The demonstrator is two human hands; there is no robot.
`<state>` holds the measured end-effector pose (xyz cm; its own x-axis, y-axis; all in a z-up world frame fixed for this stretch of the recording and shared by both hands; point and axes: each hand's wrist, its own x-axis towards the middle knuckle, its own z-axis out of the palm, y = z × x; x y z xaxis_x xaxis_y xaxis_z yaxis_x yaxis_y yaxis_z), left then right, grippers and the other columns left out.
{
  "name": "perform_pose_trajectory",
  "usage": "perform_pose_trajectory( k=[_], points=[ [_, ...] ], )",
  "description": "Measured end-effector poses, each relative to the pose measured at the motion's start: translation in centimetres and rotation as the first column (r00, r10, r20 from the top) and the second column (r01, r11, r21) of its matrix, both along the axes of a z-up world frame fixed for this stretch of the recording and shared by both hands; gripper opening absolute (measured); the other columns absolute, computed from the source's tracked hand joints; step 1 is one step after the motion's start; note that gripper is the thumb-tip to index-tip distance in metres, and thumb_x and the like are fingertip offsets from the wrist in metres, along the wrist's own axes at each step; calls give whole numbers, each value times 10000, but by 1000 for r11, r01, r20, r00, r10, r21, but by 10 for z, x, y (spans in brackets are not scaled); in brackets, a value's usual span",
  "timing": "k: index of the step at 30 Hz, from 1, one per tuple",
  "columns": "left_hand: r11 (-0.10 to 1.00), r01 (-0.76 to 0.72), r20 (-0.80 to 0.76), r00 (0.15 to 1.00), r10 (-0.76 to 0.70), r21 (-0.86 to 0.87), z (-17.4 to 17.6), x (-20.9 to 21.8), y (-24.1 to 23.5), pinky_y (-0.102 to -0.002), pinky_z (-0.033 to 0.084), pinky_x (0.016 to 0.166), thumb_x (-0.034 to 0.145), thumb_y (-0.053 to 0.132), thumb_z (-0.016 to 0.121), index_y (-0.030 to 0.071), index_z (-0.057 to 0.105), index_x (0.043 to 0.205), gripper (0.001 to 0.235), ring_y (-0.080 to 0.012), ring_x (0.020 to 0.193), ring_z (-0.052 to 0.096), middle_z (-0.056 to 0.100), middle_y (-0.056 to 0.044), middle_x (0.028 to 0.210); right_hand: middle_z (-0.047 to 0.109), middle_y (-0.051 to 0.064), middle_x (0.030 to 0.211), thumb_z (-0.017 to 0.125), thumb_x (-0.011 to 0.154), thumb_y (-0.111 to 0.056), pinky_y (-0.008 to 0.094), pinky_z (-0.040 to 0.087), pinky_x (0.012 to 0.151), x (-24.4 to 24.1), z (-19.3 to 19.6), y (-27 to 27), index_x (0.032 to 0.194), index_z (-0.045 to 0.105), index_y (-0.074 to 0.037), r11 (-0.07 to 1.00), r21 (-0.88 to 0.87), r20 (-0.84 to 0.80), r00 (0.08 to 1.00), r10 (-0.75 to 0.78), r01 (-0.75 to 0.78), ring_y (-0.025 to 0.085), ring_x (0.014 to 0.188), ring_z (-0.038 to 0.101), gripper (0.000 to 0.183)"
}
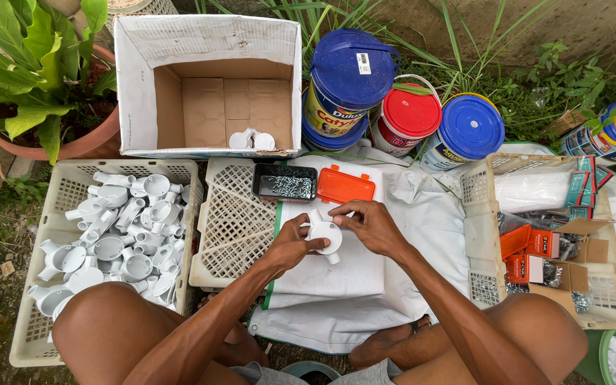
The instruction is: The person uses a screwdriver to secure a small screw into a white PVC fitting. They handle various white plastic components from crates and a box, referencing a mobile phone on the ground.
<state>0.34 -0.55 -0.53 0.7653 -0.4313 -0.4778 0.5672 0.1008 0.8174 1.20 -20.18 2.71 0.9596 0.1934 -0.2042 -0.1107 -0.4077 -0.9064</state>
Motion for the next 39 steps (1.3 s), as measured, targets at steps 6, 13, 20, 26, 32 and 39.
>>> perform_pose_trajectory(
  k=[6,13,20,26,32,39],
  points=[
    [1000,-20,-18,1000,20,6,-2,0,2,-294,606,761,763,-2,744,-33,513,1209,503,-205,920,646,677,-154,1001,686,150,930,619,894,-96,329,497,669,4,8,-7,1072,696,-59,891,-442,3,993,115,-102,235,750,643,198],
    [995,-100,-3,995,101,27,-24,2,11,-308,608,759,766,3,741,-14,519,1198,486,-218,920,651,681,-160,991,585,138,1045,671,863,-220,392,448,855,-4,-61,-20,1215,540,-83,530,-800,-51,911,410,-283,286,972,595,400],
    [978,-192,26,981,191,86,-16,0,18,-306,595,762,767,18,719,-6,512,1206,486,-222,926,635,685,-175,964,583,189,1044,478,931,-145,432,491,858,-5,-20,-24,1216,491,-56,735,-585,-228,940,255,-342,345,1006,615,299],
    [957,-219,107,974,202,189,-8,3,26,-317,578,803,789,58,721,-15,488,1244,517,-223,964,612,692,-188,987,660,170,845,456,935,-229,486,508,786,-14,45,-21,1173,537,-104,733,-653,-94,981,171,-191,360,861,670,281],
    [925,-258,211,956,203,279,-3,3,22,-397,555,864,781,62,724,-46,469,1275,566,-298,1030,616,691,-228,1024,669,81,728,592,896,-296,397,539,596,-32,64,-19,1118,697,-231,740,-672,300,916,268,4,275,657,671,254],
    [900,-296,266,940,215,319,11,2,14,-422,530,904,767,37,721,-38,512,1241,524,-315,1026,627,695,-233,999,638,58,695,594,889,-265,387,531,513,-35,55,-7,1110,701,-215,696,-717,410,829,380,36,265,558,656,250]
  ],
)
